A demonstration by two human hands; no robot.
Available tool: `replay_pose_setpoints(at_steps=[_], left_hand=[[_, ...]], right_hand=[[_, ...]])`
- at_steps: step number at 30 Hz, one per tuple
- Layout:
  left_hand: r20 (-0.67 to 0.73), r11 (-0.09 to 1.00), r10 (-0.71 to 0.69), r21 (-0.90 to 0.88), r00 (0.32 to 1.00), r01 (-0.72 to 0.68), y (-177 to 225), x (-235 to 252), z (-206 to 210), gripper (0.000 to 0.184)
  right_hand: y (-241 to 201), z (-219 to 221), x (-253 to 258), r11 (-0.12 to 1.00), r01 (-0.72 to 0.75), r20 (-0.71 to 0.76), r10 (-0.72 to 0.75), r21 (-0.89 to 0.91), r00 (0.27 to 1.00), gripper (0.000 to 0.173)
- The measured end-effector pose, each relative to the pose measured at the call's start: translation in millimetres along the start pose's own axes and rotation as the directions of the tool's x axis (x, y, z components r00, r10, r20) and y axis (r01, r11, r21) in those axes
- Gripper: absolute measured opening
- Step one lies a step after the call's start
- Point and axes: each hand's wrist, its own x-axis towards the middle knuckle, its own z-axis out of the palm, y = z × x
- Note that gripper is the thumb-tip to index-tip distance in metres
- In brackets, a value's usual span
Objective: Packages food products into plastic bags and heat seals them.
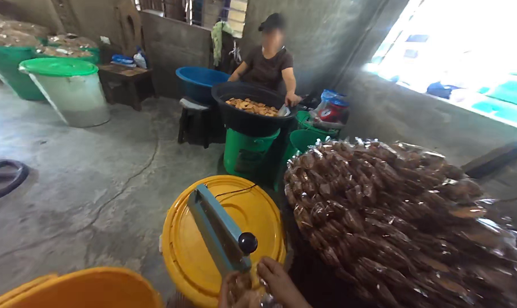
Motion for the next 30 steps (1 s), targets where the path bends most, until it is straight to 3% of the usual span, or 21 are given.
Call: replay_pose_setpoints(at_steps=[2,5,8,10,11,13,15,17,18,21,24,26,28,30], left_hand=[[-0.178,0.99,0.039,0.14,0.983,-0.014,5,8,-8,0.063],[-0.332,0.963,0.133,0.267,0.934,-0.042,12,38,-23,0.065],[-0.385,0.959,0.116,0.283,0.915,-0.002,23,62,-38,0.068],[-0.4,0.959,0.121,0.283,0.909,-0.003,35,74,-44,0.07],[-0.408,0.956,0.135,0.293,0.903,-0.011,40,80,-47,0.071],[-0.425,0.945,0.178,0.324,0.887,-0.034,52,92,-53,0.072],[-0.423,0.933,0.215,0.355,0.88,-0.057,60,102,-57,0.073],[-0.398,0.92,0.222,0.389,0.89,-0.055,66,110,-61,0.071],[-0.376,0.917,0.212,0.396,0.902,-0.05,69,111,-63,0.07],[-0.327,0.933,0.166,0.358,0.931,-0.04,74,107,-70,0.067],[-0.414,0.977,0.099,0.215,0.905,-0.009,67,106,-76,0.069],[-0.456,0.989,0.042,0.145,0.889,0.028,63,110,-78,0.056],[-0.458,0.976,0.111,0.217,0.882,-0.009,58,111,-77,0.042],[-0.441,0.935,0.271,0.331,0.856,-0.126,61,107,-72,0.04]], right_hand=[[-1,12,23,0.994,0.024,-0.035,-0.028,-0.103,0.999,0.024],[0,34,53,0.957,0.227,-0.109,-0.249,-0.178,0.962,0.04],[-6,38,90,0.955,0.222,-0.064,-0.239,-0.199,0.969,0.049],[-49,25,111,0.932,0.161,-0.049,-0.187,-0.324,0.981,0.045],[-69,15,113,0.93,0.17,0.005,-0.178,-0.326,0.984,0.044],[-104,-2,101,0.912,0.251,0.262,-0.168,-0.323,0.95,0.046],[-122,-1,82,0.767,0.359,0.464,-0.091,-0.532,0.881,0.061],[-115,17,67,0.575,0.346,0.445,0.036,-0.742,0.895,0.089],[-105,26,66,0.537,0.31,0.403,0.063,-0.784,0.913,0.095],[-81,39,65,0.539,0.239,0.282,-0.004,-0.807,0.959,0.081],[-68,42,63,0.556,0.251,0.239,-0.096,-0.792,0.966,0.068],[-63,42,61,0.583,0.27,0.236,-0.136,-0.766,0.962,0.066],[-57,41,61,0.614,0.301,0.216,-0.211,-0.729,0.953,0.065],[-56,37,61,0.652,0.324,0.187,-0.273,-0.685,0.944,0.062]])
